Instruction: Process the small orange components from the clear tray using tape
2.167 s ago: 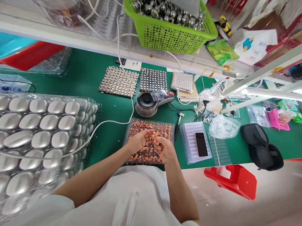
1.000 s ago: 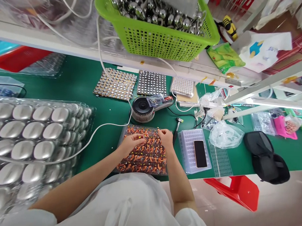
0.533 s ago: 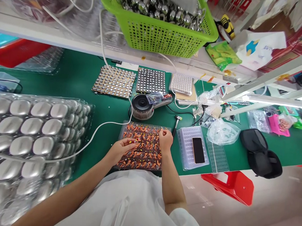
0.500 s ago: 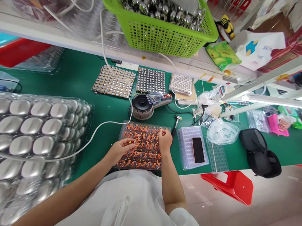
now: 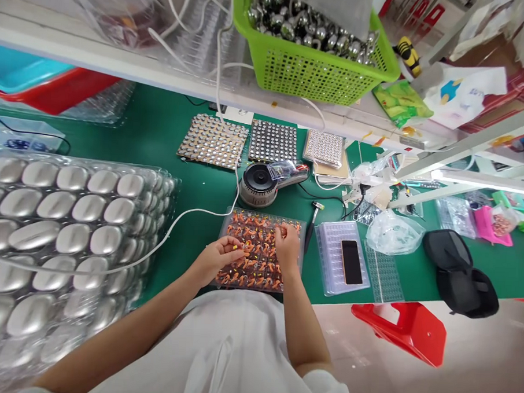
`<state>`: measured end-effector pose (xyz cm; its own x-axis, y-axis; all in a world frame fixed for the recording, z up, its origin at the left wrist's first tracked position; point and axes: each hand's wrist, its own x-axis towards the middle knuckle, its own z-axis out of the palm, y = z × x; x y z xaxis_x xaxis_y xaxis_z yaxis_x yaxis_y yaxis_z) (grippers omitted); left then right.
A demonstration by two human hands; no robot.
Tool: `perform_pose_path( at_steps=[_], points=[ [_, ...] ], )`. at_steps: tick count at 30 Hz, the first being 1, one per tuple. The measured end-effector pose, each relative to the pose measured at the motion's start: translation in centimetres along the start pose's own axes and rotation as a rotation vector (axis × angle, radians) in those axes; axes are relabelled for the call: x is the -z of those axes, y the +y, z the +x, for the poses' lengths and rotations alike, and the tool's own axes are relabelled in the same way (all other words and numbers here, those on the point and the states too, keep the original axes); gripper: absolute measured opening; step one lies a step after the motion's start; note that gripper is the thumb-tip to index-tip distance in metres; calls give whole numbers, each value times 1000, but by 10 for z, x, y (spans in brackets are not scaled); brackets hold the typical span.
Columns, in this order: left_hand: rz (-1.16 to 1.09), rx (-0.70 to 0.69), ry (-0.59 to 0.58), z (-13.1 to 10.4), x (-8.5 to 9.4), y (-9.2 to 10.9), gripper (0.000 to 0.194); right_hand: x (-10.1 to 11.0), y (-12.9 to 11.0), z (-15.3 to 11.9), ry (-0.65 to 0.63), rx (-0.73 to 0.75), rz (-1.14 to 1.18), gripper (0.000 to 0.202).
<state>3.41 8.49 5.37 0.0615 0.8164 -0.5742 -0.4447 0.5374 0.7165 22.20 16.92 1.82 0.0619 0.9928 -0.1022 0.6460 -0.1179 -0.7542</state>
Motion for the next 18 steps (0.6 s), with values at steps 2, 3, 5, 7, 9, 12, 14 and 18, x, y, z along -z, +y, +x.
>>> perform_pose_path(
  at_steps=[2, 3, 5, 7, 9, 12, 14, 18],
  points=[
    [-39, 18, -55, -8, -1, 7, 36, 13, -17, -19, -162, 27, 193, 28],
    [-53, 25, -81, -12, -1, 9, 35, 20, -26, -29, -281, 29, 313, 30],
    [-63, 33, -133, -18, -2, 13, 34, 33, -41, -45, -500, 19, 513, 34],
    [-70, 24, -179, -23, -4, 14, 33, 41, -51, -58, -601, 10, 587, 36],
    [-83, 12, -219, -26, -5, 14, 32, 45, -58, -65, -589, 8, 569, 32],
    [-76, 3, -235, -30, -6, 14, 32, 45, -62, -72, -518, -10, 543, 23],
    [-54, -5, -221, -33, -6, 15, 31, 43, -64, -74, -472, -39, 549, 19],
    [8, -42, -157, -36, -3, 17, 27, 41, -64, -78, -389, -99, 522, 16]
  ],
)
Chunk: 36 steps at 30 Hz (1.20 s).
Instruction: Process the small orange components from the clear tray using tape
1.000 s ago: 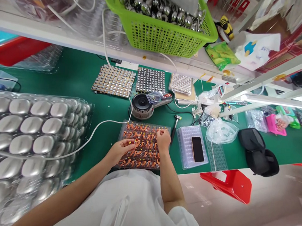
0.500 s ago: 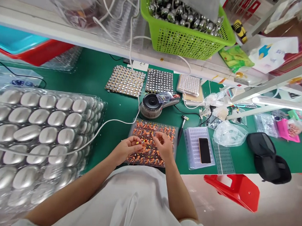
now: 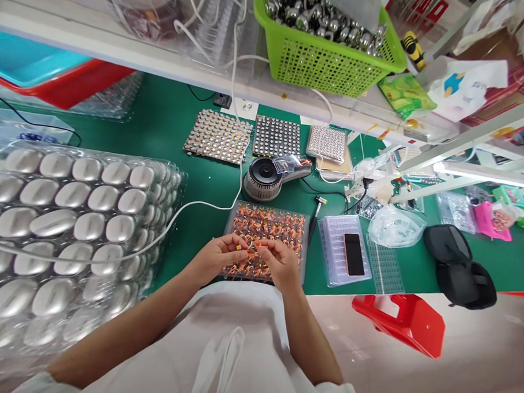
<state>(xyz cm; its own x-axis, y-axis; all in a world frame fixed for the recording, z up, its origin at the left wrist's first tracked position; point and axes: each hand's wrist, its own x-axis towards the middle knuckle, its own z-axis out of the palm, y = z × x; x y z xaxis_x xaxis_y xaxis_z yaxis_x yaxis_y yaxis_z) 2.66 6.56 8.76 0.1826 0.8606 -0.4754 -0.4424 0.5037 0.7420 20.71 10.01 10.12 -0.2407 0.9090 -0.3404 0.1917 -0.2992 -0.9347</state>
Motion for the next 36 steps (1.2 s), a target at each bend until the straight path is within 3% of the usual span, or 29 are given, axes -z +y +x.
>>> perform_pose_path(
  at_steps=[6, 10, 17, 22, 26, 31, 36],
  points=[
    [64, -34, 84, 0, 3, 1, 27, -3, 4, 0, -10, -6, 5, 19],
    [93, -34, 141, 0, 8, 0, 30, 4, 8, 9, 75, 26, -56, 24],
    [99, -19, 177, 1, 18, -12, 34, 33, 45, 66, 426, 52, -389, 32],
    [163, -11, 184, 1, 13, -15, 31, 33, 74, 106, 458, 38, -499, 30],
    [153, -24, 182, 1, 12, -13, 29, 25, 89, 122, 478, -5, -592, 28],
    [184, -55, 202, 1, 16, -13, 28, 21, 91, 120, 478, -24, -687, 25],
    [247, -108, 222, 1, 19, -10, 31, 19, 66, 90, 434, 53, -691, 33]
  ],
)
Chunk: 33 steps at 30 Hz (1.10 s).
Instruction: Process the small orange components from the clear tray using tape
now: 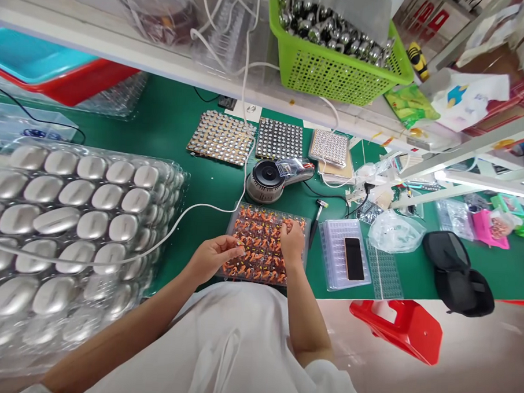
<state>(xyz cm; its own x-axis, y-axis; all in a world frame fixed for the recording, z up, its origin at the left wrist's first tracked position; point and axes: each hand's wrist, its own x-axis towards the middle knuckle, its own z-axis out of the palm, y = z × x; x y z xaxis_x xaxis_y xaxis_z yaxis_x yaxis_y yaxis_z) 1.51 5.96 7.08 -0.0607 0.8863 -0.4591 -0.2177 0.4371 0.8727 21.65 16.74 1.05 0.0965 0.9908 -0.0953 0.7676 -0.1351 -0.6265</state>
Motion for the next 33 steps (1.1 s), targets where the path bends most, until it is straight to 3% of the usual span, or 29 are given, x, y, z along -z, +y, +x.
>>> perform_pose_path(
  at_steps=[3, 8, 12, 21, 24, 30, 33],
  points=[
    [41, -23, -19, -3, 0, 4, 34, 25, -21, -25, -77, 79, 107, 34],
    [235, -81, -97, -13, -4, 16, 33, 67, -61, -67, -434, 219, 439, 23],
    [506, -213, -87, -21, -7, 25, 27, 82, -83, -85, -447, 323, 364, 16],
    [926, -638, 52, -33, -9, 29, 16, 76, -91, -97, -374, 348, 237, 10],
    [1021, -718, 67, -33, -10, 30, 16, 74, -90, -98, -361, 331, 246, 8],
    [970, -711, 68, -40, -13, 36, 20, 57, -83, -99, -278, 243, 438, 8],
    [753, -546, -55, -49, -13, 47, 29, 49, -79, -97, -282, 141, 720, 9]
  ],
)
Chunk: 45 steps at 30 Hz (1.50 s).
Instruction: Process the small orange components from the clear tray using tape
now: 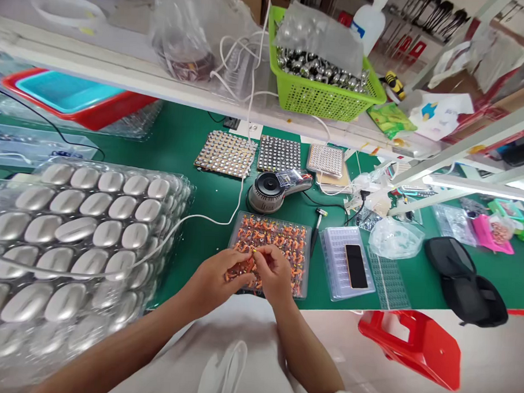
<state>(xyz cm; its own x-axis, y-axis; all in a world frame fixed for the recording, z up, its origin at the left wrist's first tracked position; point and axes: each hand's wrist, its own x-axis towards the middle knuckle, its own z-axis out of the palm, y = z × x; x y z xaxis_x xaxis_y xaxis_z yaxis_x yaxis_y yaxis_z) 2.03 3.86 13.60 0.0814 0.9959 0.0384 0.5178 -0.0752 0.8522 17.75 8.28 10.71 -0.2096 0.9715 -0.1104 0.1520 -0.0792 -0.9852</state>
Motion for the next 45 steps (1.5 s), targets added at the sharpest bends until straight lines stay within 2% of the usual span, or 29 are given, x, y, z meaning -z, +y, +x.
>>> perform_pose_path(
  at_steps=[2, 3, 6, 8, 12, 15, 19, 22, 24, 28, 31, 33, 37, 41, 43, 45],
  points=[
    [-213, 126, -103, -1, 7, 4, 30, 0, 3, 2, -25, -48, 234, 10],
    [-294, 188, -111, 0, 10, 5, 29, 0, 3, 3, -53, -67, 337, 10],
    [-427, 292, 15, 4, 13, -1, 27, 0, 2, 4, -179, -108, 544, 10],
    [-510, 261, 57, 6, 11, -7, 25, -1, 1, 3, -261, -151, 613, 11],
    [-619, 116, 13, 9, 4, -14, 23, -5, 1, 1, -311, -274, 690, 16],
    [-611, 76, 11, 8, 2, -18, 19, -6, 1, 1, -343, -324, 676, 18],
    [-625, 88, 61, 6, 0, -23, 16, -4, -1, 0, -423, -343, 666, 27],
    [-590, 106, 118, 6, 0, -25, 15, -2, -1, -1, -384, -315, 593, 40],
    [-557, 136, 137, 7, 0, -23, 14, -1, 0, -1, -335, -294, 518, 40],
    [-505, 273, 141, 10, 0, -18, 14, -3, 3, 0, -291, -275, 450, 25],
    [-517, 437, 166, 13, -4, -18, 19, -4, 7, 4, -258, -268, 397, 23],
    [-573, 526, 190, 16, -7, -21, 24, -3, 11, 11, -285, -264, 329, 24],
    [-682, 571, 235, 20, -8, -37, 27, 10, 25, 46, -386, -207, 98, 29],
    [-669, 588, 249, 21, -2, -54, 24, 35, 33, 109, -207, 28, -471, 33],
    [-656, 591, 237, 21, 0, -60, 23, 43, 27, 147, -159, 102, -620, 35],
    [-663, 588, 222, 22, -2, -64, 22, 42, 15, 187, -157, 167, -707, 34]
  ],
)
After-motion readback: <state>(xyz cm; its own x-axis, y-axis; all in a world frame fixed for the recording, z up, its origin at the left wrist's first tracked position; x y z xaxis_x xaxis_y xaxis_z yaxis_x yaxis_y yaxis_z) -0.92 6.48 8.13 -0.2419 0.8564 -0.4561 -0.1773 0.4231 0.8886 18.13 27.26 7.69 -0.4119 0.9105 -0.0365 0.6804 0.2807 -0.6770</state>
